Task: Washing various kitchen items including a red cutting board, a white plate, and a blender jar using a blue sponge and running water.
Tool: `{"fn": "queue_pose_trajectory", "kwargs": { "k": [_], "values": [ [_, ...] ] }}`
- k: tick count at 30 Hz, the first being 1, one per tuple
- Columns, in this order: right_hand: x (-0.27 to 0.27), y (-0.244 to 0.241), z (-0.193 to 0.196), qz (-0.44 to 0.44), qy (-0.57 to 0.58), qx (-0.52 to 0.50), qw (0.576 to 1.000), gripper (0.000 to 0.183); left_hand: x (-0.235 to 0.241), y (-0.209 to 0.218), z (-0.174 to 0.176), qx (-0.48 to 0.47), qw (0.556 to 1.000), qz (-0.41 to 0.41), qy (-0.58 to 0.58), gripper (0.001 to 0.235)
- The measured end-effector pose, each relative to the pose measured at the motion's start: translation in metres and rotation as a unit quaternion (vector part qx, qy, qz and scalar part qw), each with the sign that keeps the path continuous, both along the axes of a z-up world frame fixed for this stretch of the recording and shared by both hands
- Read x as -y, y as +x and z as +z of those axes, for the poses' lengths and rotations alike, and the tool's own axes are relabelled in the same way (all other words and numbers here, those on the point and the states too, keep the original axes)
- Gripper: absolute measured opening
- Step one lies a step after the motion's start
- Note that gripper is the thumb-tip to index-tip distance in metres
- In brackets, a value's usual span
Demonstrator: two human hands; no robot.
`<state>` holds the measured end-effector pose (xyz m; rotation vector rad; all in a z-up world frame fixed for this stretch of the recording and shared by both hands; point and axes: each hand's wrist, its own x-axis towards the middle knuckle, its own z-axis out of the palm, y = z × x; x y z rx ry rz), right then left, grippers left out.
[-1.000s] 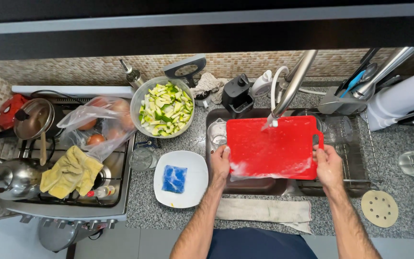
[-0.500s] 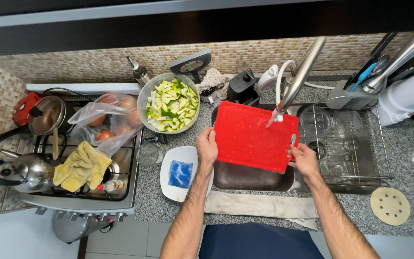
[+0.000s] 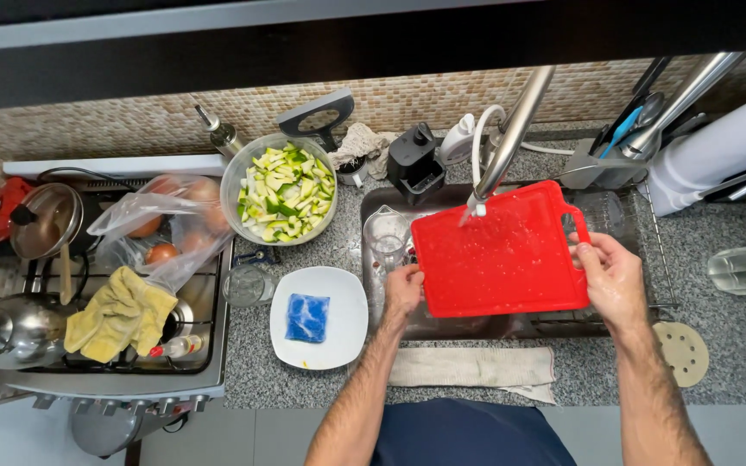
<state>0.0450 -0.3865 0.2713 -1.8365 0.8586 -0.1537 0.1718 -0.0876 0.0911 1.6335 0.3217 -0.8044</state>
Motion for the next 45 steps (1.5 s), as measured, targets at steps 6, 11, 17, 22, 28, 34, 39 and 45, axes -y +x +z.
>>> {"fn": "queue_pose_trajectory", "kwargs": {
  "k": [6, 11, 17, 22, 28, 34, 39, 45],
  "values": [
    [0.010, -0.010, -0.145, -0.015, -0.001, 0.064, 0.998, 0.027, -0.036, 0.013, -0.014, 0.215, 0.974, 0.052, 0.040, 0.028],
    [-0.042, 0.001, -0.193, 0.007, 0.058, -0.014, 0.998, 0.045, -0.062, 0.031, 0.073, 0.284, 0.957, 0.037, 0.036, 0.024],
    [-0.109, -0.009, -0.154, 0.260, -0.101, -0.067, 0.958, 0.090, -0.039, 0.030, 0.109, 0.264, 0.958, -0.016, 0.110, 0.029],
    [-0.128, -0.005, -0.114, 0.322, -0.185, 0.062, 0.927, 0.091, 0.018, 0.030, 0.100, 0.217, 0.959, -0.061, 0.170, 0.032],
    [-0.080, 0.009, -0.137, 0.069, -0.090, 0.029, 0.993, 0.017, 0.021, 0.042, 0.032, 0.138, 0.989, -0.032, -0.035, 0.043],
    [-0.053, 0.036, -0.131, 0.062, 0.124, 0.113, 0.984, 0.008, -0.017, 0.056, 0.009, 0.228, 0.959, -0.097, 0.136, 0.047],
    [-0.065, 0.068, -0.101, 0.138, 0.209, 0.134, 0.959, 0.010, -0.033, 0.067, 0.049, 0.280, 0.955, -0.042, 0.092, 0.042],
    [-0.043, 0.057, -0.138, 0.110, 0.142, 0.130, 0.975, 0.033, -0.024, 0.050, 0.060, 0.330, 0.938, -0.018, 0.105, 0.021]
  ]
}}
